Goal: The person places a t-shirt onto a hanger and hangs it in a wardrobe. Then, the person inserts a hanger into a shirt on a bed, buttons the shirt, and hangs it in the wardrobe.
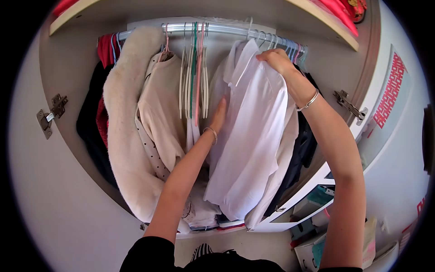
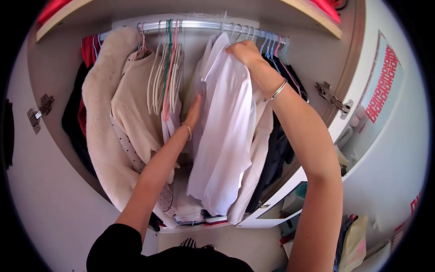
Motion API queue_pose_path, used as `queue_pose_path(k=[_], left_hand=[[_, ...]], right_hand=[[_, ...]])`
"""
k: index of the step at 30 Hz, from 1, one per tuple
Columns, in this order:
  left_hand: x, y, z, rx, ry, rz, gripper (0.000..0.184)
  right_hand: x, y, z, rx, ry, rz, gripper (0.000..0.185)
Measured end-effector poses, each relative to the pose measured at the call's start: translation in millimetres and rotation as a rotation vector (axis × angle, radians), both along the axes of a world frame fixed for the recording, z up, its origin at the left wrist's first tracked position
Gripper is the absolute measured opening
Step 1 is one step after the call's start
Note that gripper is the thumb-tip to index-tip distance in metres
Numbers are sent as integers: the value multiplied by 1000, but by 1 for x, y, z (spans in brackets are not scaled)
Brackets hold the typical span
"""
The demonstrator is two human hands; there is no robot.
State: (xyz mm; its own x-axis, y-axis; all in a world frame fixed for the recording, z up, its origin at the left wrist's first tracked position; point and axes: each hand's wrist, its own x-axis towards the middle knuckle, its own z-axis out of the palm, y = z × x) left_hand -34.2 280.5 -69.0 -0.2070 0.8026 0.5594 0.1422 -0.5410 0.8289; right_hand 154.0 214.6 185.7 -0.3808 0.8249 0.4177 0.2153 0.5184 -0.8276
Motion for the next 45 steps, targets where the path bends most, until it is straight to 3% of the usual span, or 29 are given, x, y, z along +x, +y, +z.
queue_pose_path(k=[4, 7, 9, 11, 13, 15, 16, 19, 21, 23, 27, 35, 37, 40, 45], left_hand=[[-10, 21, -34, -179, -16, -16, 64], [-19, 44, -63, -287, -24, -10, 52], [-21, 53, -76, 3, -217, 84, 36], [-38, 71, -78, 40, -432, 64, 23], [-91, 139, -116, 133, -513, 382, 20], [-135, 183, -139, 99, -506, 519, 20], [-144, 177, -139, 19, -449, 500, 21], [-156, 153, -132, -128, -372, 333, 22], [-159, 139, -128, -186, -365, 190, 23], [-158, 127, -122, -236, -374, 26, 24], [-159, 106, -107, -306, -411, -230, 26], [-154, 67, -79, -387, -444, -479, 30], [-155, 58, -76, -397, -453, -500, 31], [-156, 53, -74, -413, -465, -529, 32], [-158, 54, -69, -443, -486, -579, 35]], right_hand=[[-9, 31, -26, 32, -41, -52, 32], [-10, 38, -54, 136, -101, -81, 27], [-8, 22, -59, 55, -91, -26, 24], [-4, -4, -60, -34, -83, -9, 30], [0, -14, -69, 37, -53, -85, 32], [10, -21, -89, 528, -103, -150, 37], [14, -49, -90, 829, -316, -238, 38], [17, -117, -121, 1085, -481, -13, 35], [4, -144, -166, 1011, -543, 125, 38], [-9, -140, -213, 860, -473, 212, 28], [-16, -106, -292, 763, -531, 97, 22], [-58, -76, -331, 456, -603, 154, 15], [-70, -62, -339, 386, -392, 80, 15], [-77, -37, -359, 225, -310, 6, 17], [-55, 23, -411, 330, -210, -217, 31]])
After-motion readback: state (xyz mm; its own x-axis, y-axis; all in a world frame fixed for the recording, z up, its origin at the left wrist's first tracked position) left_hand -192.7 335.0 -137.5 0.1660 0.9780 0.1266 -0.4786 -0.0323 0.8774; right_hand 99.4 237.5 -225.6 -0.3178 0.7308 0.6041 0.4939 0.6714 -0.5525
